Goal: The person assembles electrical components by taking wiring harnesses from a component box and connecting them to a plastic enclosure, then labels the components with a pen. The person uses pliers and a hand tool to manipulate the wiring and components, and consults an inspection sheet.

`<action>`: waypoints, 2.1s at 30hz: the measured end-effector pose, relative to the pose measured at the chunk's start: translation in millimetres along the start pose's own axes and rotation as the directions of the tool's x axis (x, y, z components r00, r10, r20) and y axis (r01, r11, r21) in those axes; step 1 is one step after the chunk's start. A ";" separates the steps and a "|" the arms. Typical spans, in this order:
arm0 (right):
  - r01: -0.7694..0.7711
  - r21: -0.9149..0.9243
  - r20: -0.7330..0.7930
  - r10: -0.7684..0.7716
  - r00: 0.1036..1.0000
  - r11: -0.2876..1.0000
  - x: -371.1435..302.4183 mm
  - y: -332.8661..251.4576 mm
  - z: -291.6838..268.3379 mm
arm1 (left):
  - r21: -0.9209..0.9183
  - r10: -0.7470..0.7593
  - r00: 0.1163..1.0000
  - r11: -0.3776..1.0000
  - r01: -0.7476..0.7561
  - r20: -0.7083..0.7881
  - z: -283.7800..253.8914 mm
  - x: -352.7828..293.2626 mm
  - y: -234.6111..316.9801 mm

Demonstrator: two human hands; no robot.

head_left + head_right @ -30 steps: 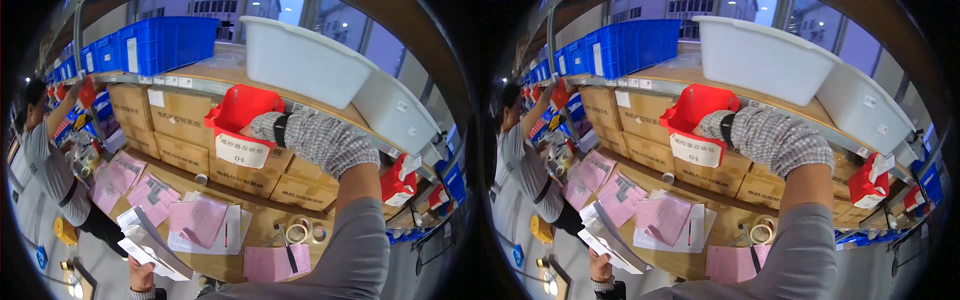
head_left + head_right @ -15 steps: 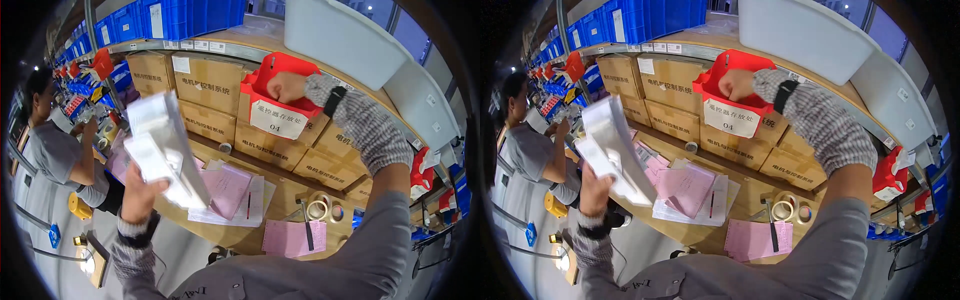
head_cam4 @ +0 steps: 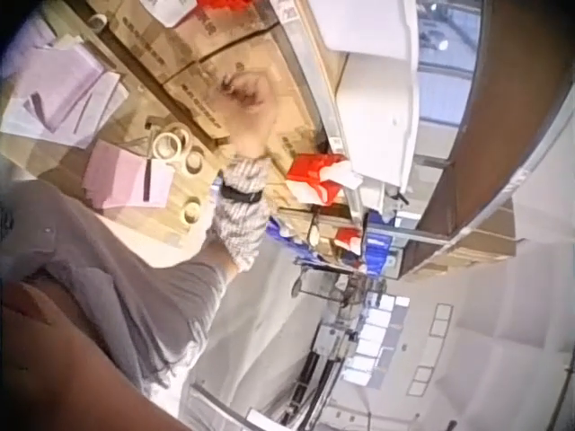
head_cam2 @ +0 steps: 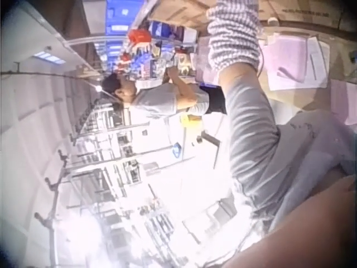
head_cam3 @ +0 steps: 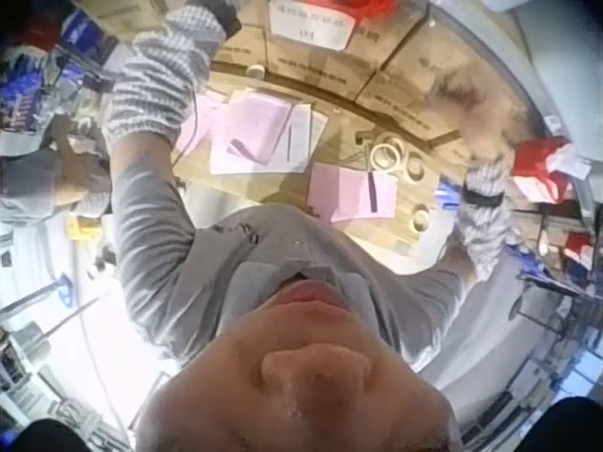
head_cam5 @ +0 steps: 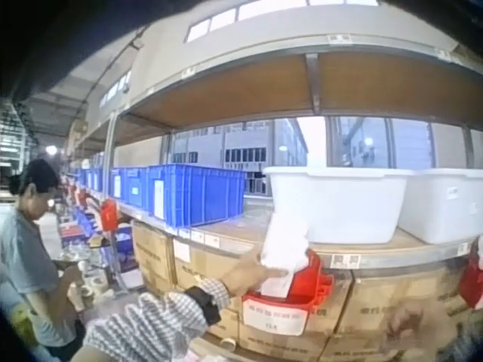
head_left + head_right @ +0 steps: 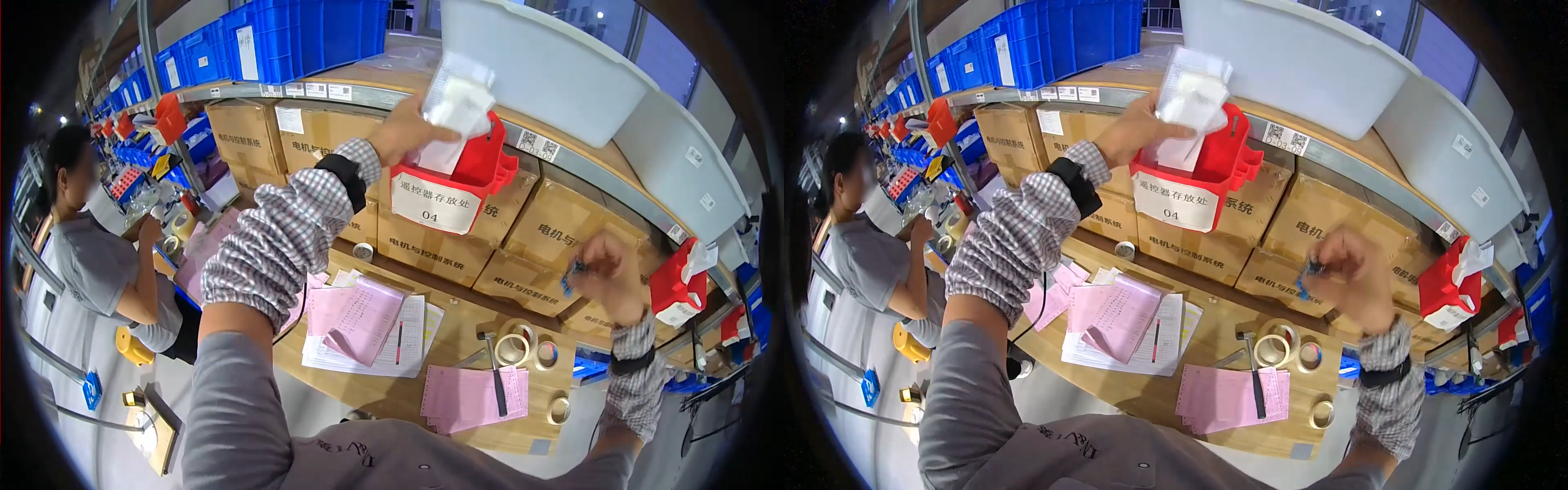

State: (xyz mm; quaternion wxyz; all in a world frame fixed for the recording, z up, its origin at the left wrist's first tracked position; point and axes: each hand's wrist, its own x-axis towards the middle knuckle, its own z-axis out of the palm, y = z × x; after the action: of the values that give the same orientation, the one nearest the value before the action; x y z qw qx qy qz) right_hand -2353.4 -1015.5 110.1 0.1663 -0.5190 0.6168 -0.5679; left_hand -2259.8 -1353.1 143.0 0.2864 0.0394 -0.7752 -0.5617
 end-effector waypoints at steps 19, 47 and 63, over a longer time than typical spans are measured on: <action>-0.534 0.246 0.904 0.008 0.428 0.809 -78.2 22.7 158.7 | 0.789 0.357 0.888 0.614 0.010 -0.289 46.7 -297.8 -26.9; -0.259 0.798 0.311 -0.740 -0.597 0.544 -728.6 -294.1 609.9 | -0.042 -0.207 -0.652 0.965 -0.259 -0.730 391.7 -1082.7 263.7; -0.563 0.731 -0.283 -0.580 -0.764 0.385 -1090.6 -538.6 742.2 | 0.531 -0.091 -0.932 0.800 -0.279 -0.351 468.0 -1421.7 437.6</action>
State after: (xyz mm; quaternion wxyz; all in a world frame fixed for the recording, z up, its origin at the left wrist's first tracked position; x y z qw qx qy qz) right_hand -1077.8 -404.0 -61.2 0.4458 -0.6889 -0.5536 0.1424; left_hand -1190.2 -251.8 -130.3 0.9426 0.2708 0.1908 -0.0413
